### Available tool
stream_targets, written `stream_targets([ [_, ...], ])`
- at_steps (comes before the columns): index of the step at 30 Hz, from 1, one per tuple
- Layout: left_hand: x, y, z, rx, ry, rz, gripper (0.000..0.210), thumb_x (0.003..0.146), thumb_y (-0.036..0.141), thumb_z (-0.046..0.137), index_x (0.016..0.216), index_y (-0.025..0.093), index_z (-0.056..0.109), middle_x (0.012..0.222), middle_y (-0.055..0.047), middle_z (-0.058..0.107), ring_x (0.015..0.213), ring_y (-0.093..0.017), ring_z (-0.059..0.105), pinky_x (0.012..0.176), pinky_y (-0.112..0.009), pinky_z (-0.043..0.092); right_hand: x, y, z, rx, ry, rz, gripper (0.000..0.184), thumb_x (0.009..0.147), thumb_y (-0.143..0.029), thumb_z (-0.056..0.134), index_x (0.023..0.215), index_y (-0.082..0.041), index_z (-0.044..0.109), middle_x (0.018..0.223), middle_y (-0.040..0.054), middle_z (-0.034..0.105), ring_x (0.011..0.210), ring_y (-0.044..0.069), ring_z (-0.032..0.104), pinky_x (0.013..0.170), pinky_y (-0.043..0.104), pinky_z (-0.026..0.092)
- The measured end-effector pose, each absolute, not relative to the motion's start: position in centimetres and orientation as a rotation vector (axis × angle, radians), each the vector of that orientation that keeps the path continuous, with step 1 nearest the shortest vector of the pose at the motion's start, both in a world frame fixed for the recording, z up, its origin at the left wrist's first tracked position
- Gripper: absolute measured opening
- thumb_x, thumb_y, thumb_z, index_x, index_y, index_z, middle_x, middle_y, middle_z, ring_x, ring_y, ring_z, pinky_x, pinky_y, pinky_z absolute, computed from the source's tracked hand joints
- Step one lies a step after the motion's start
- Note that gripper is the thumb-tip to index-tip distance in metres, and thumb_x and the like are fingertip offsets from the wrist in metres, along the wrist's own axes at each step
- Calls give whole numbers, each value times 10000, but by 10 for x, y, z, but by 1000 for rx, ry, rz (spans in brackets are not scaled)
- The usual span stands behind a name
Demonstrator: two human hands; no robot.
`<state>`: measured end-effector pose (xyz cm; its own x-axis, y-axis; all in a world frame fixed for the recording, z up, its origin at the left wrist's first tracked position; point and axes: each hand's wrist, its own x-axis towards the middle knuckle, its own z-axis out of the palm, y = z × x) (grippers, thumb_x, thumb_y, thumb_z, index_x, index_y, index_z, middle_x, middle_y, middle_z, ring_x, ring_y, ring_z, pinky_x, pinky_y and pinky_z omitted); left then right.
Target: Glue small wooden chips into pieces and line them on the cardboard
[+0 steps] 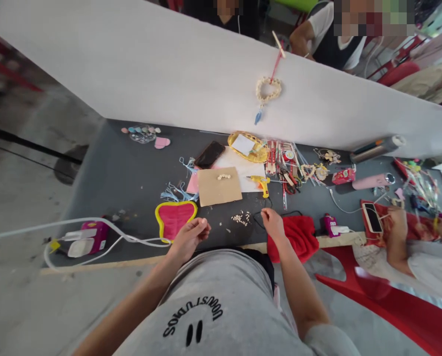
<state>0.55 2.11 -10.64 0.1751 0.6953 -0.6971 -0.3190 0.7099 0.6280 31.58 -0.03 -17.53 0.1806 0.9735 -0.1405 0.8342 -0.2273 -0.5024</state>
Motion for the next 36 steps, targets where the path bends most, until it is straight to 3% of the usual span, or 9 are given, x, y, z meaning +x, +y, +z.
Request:
stream_targets([
  [5, 2, 13, -116, 385, 1181, 762, 530, 553, 586, 829, 597, 151, 528, 595, 22, 580, 506, -65, 489, 519, -205, 387, 299, -27, -185, -2201, -1726, 675, 267, 933, -315, 451, 978, -191, 683, 991, 100, 752, 909, 226, 703, 825, 342, 542],
  [9, -1, 8, -117, 406, 1176, 746, 465, 522, 412, 885, 820, 161, 631, 745, 15, 651, 560, -66, 530, 543, -196, 407, 282, -37, -194, -2187, -1790, 744, 190, 894, -205, 498, 951, -205, 679, 958, 63, 742, 902, 194, 689, 837, 303, 534],
  [12, -4, 6, -114, 425, 1173, 720, 499, 535, 329, 879, 945, 175, 640, 823, 2, 667, 593, -78, 560, 554, -205, 421, 273, -37, -199, -2199, -1818, 742, 233, 872, -129, 483, 1004, -186, 667, 1042, 91, 710, 998, 200, 657, 903, 318, 522],
  [16, -8, 3, -110, 423, 1166, 724, 439, 559, 315, 863, 903, 152, 645, 819, -12, 669, 598, -73, 550, 568, -205, 424, 268, -25, -204, -2254, -1827, 686, 359, 873, -89, 437, 1191, -121, 601, 1237, 172, 605, 1172, 242, 559, 1034, 388, 452],
  [20, -9, -2, -112, 407, 1168, 709, 426, 548, 336, 872, 856, 139, 654, 780, -15, 669, 601, -73, 542, 568, -198, 412, 259, -7, -210, -2281, -1868, 702, 417, 865, -140, 520, 1278, -106, 561, 1265, 182, 564, 1165, 266, 547, 1055, 404, 429],
  [26, -7, -6, -112, 414, 1154, 695, 413, 548, 342, 874, 837, 134, 665, 779, -24, 669, 608, -77, 538, 579, -205, 412, 247, 7, -213, -2262, -1924, 723, 359, 844, -102, 547, 1190, -151, 629, 1220, 150, 577, 1140, 246, 562, 1030, 355, 440],
  [31, -9, -6, -114, 417, 1164, 702, 395, 553, 332, 865, 833, 136, 665, 764, -25, 666, 594, -80, 532, 570, -211, 405, 259, 4, -206, -2348, -1852, 685, 388, 868, -58, 464, 1222, -157, 590, 1224, 148, 582, 1068, 218, 611, 937, 303, 476],
  [36, -9, -6, -117, 412, 1184, 698, 403, 546, 308, 864, 848, 143, 654, 764, -21, 670, 593, -80, 539, 577, -211, 412, 269, 2, -198, -2394, -1858, 678, 330, 948, -148, 398, 1232, -169, 567, 1216, 138, 599, 1019, 210, 633, 826, 280, 488],
])
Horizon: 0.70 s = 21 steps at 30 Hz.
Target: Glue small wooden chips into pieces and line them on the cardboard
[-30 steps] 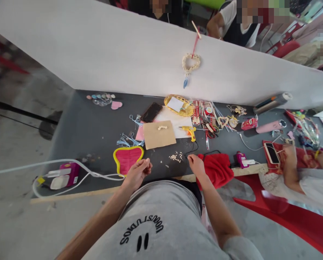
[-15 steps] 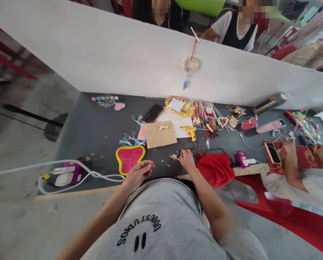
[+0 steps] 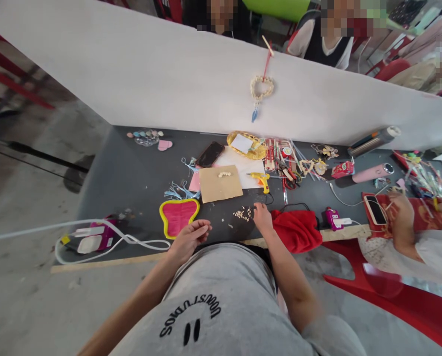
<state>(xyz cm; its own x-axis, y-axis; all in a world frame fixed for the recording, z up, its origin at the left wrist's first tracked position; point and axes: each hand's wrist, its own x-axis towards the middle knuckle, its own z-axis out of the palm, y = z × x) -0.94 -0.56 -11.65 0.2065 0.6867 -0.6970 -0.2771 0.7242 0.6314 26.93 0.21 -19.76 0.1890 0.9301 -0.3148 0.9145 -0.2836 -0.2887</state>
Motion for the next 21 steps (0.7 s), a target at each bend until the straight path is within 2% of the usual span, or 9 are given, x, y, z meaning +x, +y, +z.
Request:
stream_targets([
  [5, -7, -4, -114, 413, 1189, 706, 421, 556, 291, 860, 888, 154, 641, 768, -19, 673, 596, -85, 546, 577, -213, 410, 262, 13, -194, -2355, -1998, 754, 258, 970, -203, 417, 1101, -221, 638, 1133, 78, 638, 946, 178, 640, 779, 248, 459],
  [10, -7, -3, -111, 422, 1174, 721, 422, 562, 329, 859, 879, 147, 647, 770, -17, 670, 609, -81, 538, 584, -208, 404, 257, 24, -193, -2360, -2102, 803, 268, 997, -222, 390, 1025, -203, 656, 1073, 76, 638, 883, 167, 658, 767, 264, 473],
  [13, -6, -4, -111, 419, 1179, 730, 410, 563, 336, 855, 864, 144, 653, 765, -18, 665, 605, -82, 533, 584, -213, 400, 257, 27, -192, -2366, -2154, 835, 215, 996, -270, 464, 1089, -182, 637, 1114, 79, 639, 940, 177, 659, 829, 320, 524],
  [16, -4, -6, -111, 415, 1179, 732, 396, 567, 334, 852, 854, 145, 657, 767, -20, 664, 605, -86, 534, 584, -219, 399, 257, 27, -192, -2370, -2192, 873, 322, 948, -352, 586, 1214, -169, 585, 1219, 86, 616, 1043, 206, 636, 885, 411, 557],
  [21, -2, -7, -111, 419, 1155, 720, 399, 572, 348, 854, 856, 145, 661, 772, -23, 665, 608, -86, 530, 576, -215, 393, 256, 26, -194, -2374, -2174, 891, 347, 945, -356, 592, 1238, -171, 573, 1248, 91, 604, 1068, 215, 629, 898, 427, 555],
])
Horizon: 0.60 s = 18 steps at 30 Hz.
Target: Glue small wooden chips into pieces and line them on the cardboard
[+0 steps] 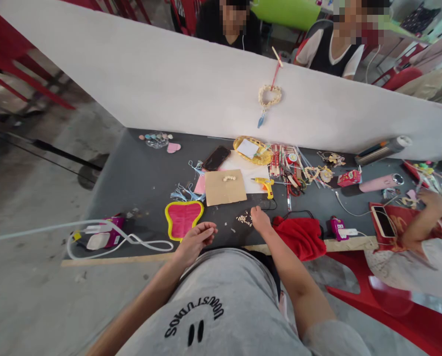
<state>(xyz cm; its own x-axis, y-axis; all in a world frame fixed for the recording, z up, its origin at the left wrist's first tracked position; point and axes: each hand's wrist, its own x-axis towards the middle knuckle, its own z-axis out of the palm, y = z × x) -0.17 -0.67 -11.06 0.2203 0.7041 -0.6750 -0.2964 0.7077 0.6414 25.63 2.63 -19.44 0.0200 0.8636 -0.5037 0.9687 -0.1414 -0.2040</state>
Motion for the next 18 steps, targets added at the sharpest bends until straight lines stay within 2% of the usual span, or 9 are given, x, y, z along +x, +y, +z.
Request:
stream_targets([
  [4, -3, -7, -113, 429, 1167, 732, 416, 557, 363, 863, 847, 143, 662, 768, -23, 666, 609, -83, 530, 582, -212, 399, 261, 25, -197, 2186, 1933, -808, 336, 946, -352, 590, 1223, -163, 580, 1226, 92, 614, 1052, 211, 634, 890, 418, 556],
  [7, -5, -7, -115, 439, 1201, 743, 437, 546, 377, 867, 852, 144, 659, 767, -20, 668, 611, -84, 535, 584, -212, 405, 269, 21, -198, 2297, 1944, -817, 193, 962, -211, 509, 1105, -161, 628, 1081, 84, 682, 969, 183, 658, 842, 312, 529],
  [9, -6, -8, -116, 440, 1214, 756, 449, 549, 388, 866, 866, 150, 654, 753, -15, 668, 612, -87, 539, 587, -212, 407, 275, 18, -197, 2383, 1945, -810, 231, 948, -141, 442, 1069, -193, 632, 998, 62, 716, 904, 172, 675, 785, 262, 499],
  [13, -4, -6, -116, 460, 1194, 773, 450, 582, 419, 853, 892, 158, 658, 657, 1, 645, 580, -92, 529, 577, -215, 397, 287, 18, -194, 2577, 1920, -750, 279, 970, -193, 366, 1143, -234, 581, 1013, 51, 726, 832, 192, 689, 733, 274, 482],
  [18, 0, -1, -111, 516, 1157, 769, 474, 609, 473, 836, 928, 149, 701, 643, -12, 653, 585, -101, 531, 583, -220, 399, 302, 39, -189, 2780, 1888, -669, 267, 974, -279, 354, 1127, -217, 563, 1130, 88, 694, 957, 224, 674, 814, 302, 485],
])
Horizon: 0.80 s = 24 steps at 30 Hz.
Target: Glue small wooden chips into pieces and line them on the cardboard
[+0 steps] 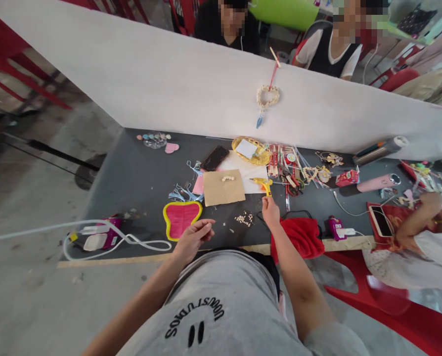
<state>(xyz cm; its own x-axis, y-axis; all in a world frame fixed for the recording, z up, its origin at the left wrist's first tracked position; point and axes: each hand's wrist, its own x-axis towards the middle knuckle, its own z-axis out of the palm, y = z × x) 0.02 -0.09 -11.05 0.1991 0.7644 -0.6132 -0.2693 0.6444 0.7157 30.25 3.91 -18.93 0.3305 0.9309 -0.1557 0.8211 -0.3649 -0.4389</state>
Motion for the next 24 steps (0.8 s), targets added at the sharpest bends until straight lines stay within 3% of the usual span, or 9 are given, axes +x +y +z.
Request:
stream_targets([
  [4, 0, 0, -111, 540, 1200, 786, 460, 617, 558, 806, 773, 137, 707, 672, -32, 653, 608, -110, 533, 587, -230, 402, 316, 57, -188, -2348, -1483, 522, 353, 960, -229, 309, 1258, -163, 486, 1097, 124, 679, 962, 240, 659, 849, 340, 483],
  [9, -10, -3, -122, 543, 1288, 798, 552, 592, 666, 760, 572, 130, 632, 636, -29, 616, 539, -83, 442, 543, -239, 358, 328, 75, -194, -2397, -1505, 548, 467, 875, -231, 522, 1328, -141, 454, 1262, 159, 598, 1236, 294, 523, 1039, 428, 401],
  [13, -14, -5, -122, 517, 1285, 759, 492, 529, 572, 839, 680, 131, 682, 616, 3, 585, 565, -88, 471, 563, -230, 371, 336, 87, -201, -2479, -1520, 661, 437, 899, -281, 582, 1298, -118, 507, 1241, 175, 605, 1192, 278, 564, 1016, 411, 450],
  [17, -12, -8, -116, 473, 1262, 767, 474, 530, 456, 872, 851, 153, 698, 732, 10, 615, 636, -91, 534, 604, -215, 403, 341, 95, -207, -2554, -1530, 772, 363, 939, -345, 595, 1247, -154, 565, 1241, 112, 607, 1078, 225, 626, 916, 426, 542],
  [24, -11, -7, -116, 450, 1254, 738, 407, 576, 408, 851, 838, 146, 682, 828, -19, 654, 645, -82, 540, 598, -207, 406, 351, 93, -205, -2586, -1546, 755, 356, 945, -364, 590, 1241, -168, 570, 1252, 90, 601, 1065, 215, 629, 896, 434, 557],
])
